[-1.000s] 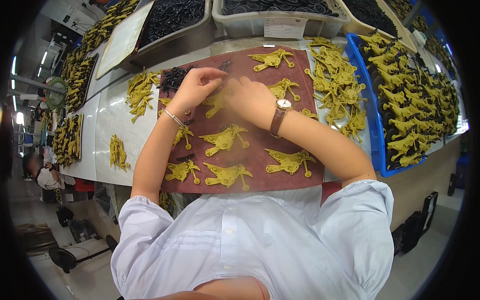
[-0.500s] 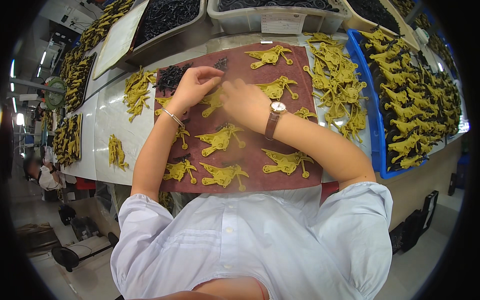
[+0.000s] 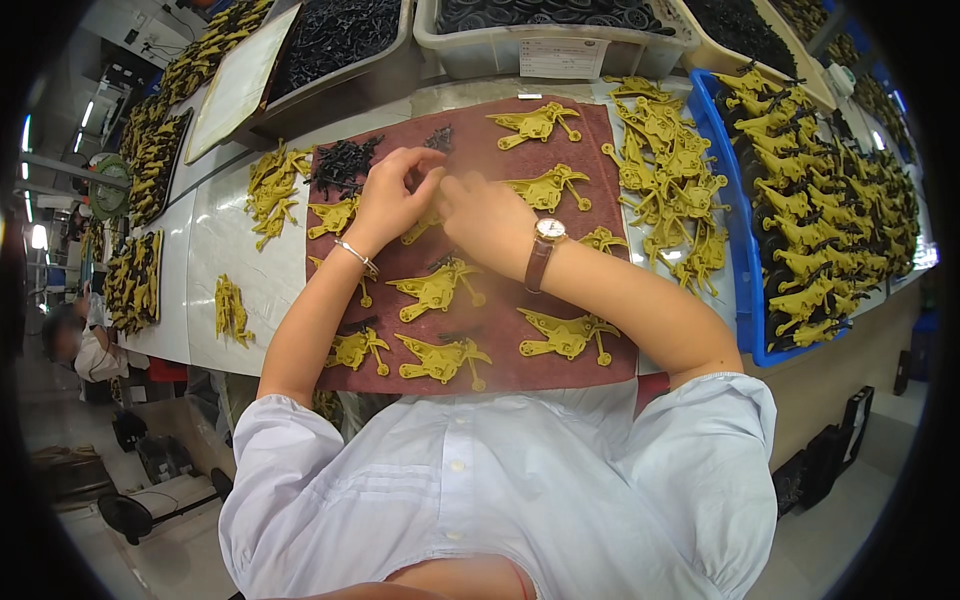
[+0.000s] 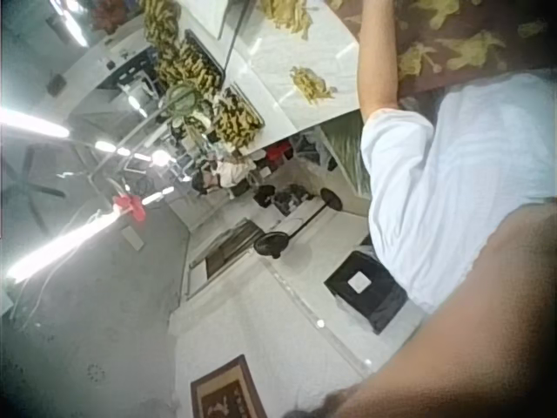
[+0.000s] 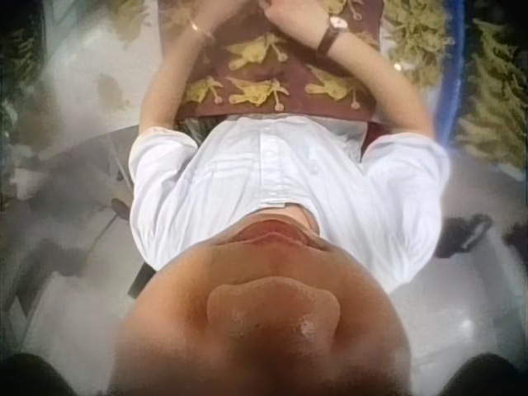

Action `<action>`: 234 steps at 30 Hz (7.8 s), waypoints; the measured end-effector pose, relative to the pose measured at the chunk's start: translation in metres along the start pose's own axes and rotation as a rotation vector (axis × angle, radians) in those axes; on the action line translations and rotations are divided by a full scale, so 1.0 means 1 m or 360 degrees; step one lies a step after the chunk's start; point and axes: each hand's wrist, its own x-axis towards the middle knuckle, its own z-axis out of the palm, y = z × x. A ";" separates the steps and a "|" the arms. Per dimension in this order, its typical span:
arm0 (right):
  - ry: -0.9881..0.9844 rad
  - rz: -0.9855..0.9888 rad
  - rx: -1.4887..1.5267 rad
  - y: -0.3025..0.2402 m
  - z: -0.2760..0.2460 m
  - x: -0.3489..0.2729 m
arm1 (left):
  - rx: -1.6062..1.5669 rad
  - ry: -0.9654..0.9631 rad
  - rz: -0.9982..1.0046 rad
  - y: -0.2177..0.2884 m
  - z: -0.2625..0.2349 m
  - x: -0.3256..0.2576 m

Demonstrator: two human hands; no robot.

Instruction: The person assembles plastic toy motorcycles by hand, attaching wheels and other small plastic motorcycle parts.

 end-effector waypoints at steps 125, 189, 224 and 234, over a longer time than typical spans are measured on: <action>0.0540 0.0631 0.1289 0.107 -0.006 -0.060 | -0.0451 -0.0588 0.0122 0.080 0.035 0.038; -0.0306 0.0756 0.1166 0.104 -0.058 -0.107 | -0.0185 -0.0627 0.0554 0.114 0.044 -0.025; 0.0273 0.0904 0.0918 0.050 -0.076 -0.151 | 0.1300 -0.0065 -0.0113 -0.044 -0.050 0.039; 0.0686 0.1134 0.0866 0.009 -0.075 -0.184 | 0.0353 0.0168 -0.0089 -0.005 -0.057 0.037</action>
